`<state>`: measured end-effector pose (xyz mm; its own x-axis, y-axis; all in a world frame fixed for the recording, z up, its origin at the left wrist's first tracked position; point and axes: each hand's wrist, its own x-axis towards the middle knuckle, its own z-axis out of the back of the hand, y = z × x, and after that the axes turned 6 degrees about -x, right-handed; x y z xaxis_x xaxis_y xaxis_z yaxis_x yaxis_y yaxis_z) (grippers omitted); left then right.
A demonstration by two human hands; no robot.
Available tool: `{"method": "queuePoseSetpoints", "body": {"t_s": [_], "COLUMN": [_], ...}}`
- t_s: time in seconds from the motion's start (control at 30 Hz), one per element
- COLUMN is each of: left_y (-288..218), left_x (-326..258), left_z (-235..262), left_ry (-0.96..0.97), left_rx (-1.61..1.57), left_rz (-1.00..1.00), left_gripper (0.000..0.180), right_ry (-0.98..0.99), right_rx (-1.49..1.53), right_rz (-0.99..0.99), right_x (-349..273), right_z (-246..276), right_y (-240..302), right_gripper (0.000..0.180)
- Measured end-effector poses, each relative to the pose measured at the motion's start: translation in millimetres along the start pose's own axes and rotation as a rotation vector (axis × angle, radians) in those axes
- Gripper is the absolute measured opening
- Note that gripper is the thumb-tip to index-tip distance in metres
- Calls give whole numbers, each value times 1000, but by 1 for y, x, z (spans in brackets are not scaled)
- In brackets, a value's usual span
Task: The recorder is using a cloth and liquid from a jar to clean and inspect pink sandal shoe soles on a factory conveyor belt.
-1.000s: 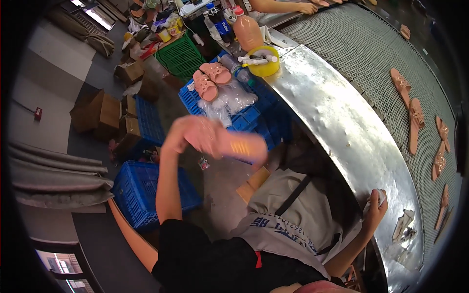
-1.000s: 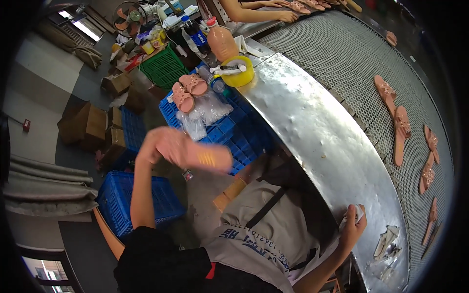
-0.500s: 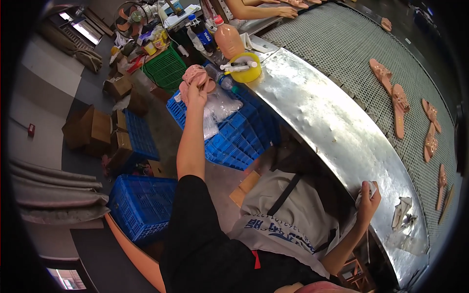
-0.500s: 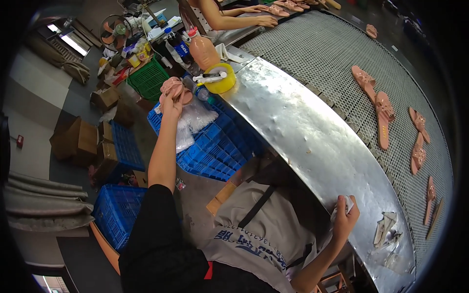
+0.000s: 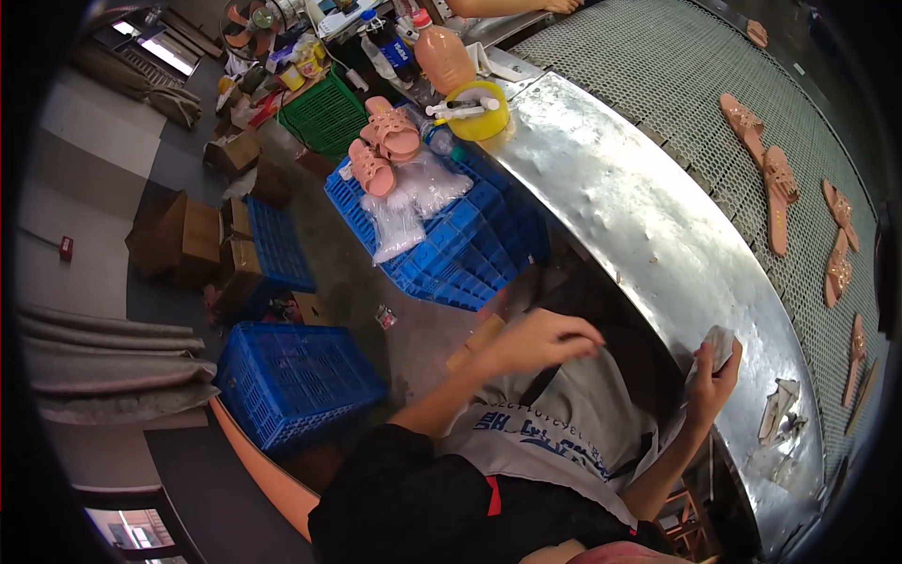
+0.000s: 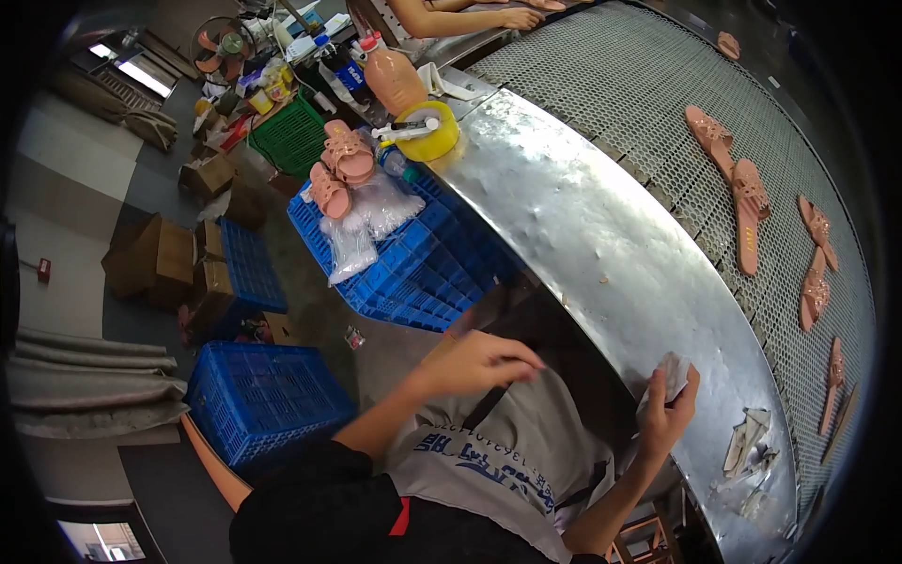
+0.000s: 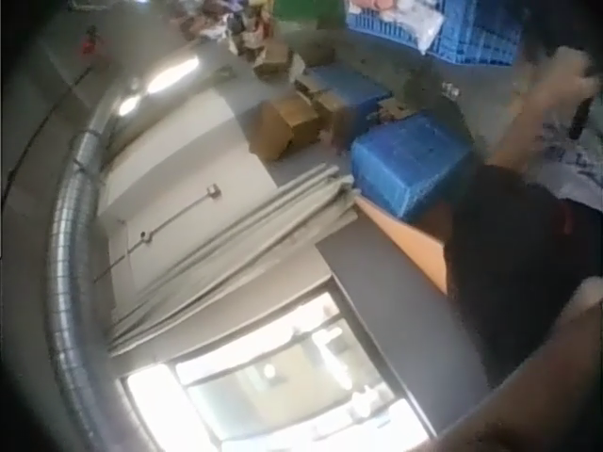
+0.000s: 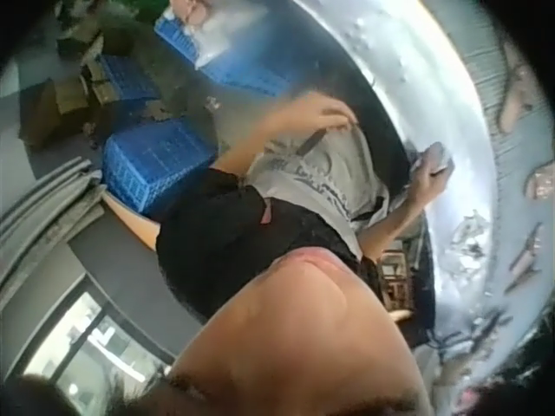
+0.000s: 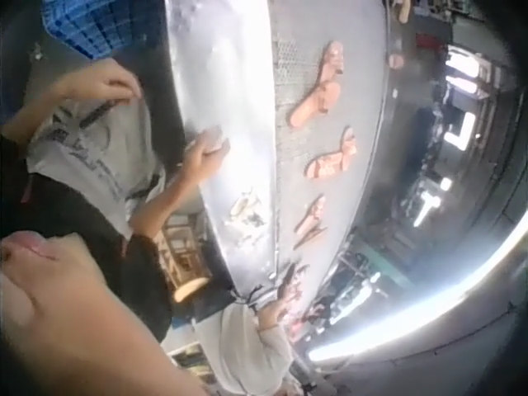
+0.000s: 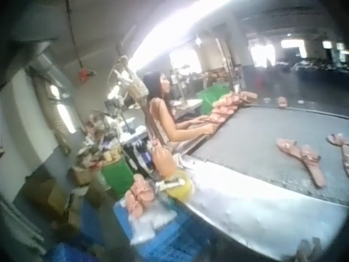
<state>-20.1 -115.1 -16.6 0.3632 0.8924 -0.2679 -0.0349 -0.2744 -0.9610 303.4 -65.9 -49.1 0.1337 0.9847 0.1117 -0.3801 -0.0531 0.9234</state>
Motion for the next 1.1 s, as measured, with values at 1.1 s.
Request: {"method": "queuePoseSetpoints", "body": {"t_s": [1.1], "left_y": [-33], "left_x": [175], "left_z": [-163], "left_ry": [119], "left_rx": [-276], "left_rz": [-216], "left_gripper": [14], "right_ry": [-235], "right_rx": [505], "right_rz": [-90], "right_x": [-74], "right_z": [29], "right_y": [38], "right_gripper": [17]}}
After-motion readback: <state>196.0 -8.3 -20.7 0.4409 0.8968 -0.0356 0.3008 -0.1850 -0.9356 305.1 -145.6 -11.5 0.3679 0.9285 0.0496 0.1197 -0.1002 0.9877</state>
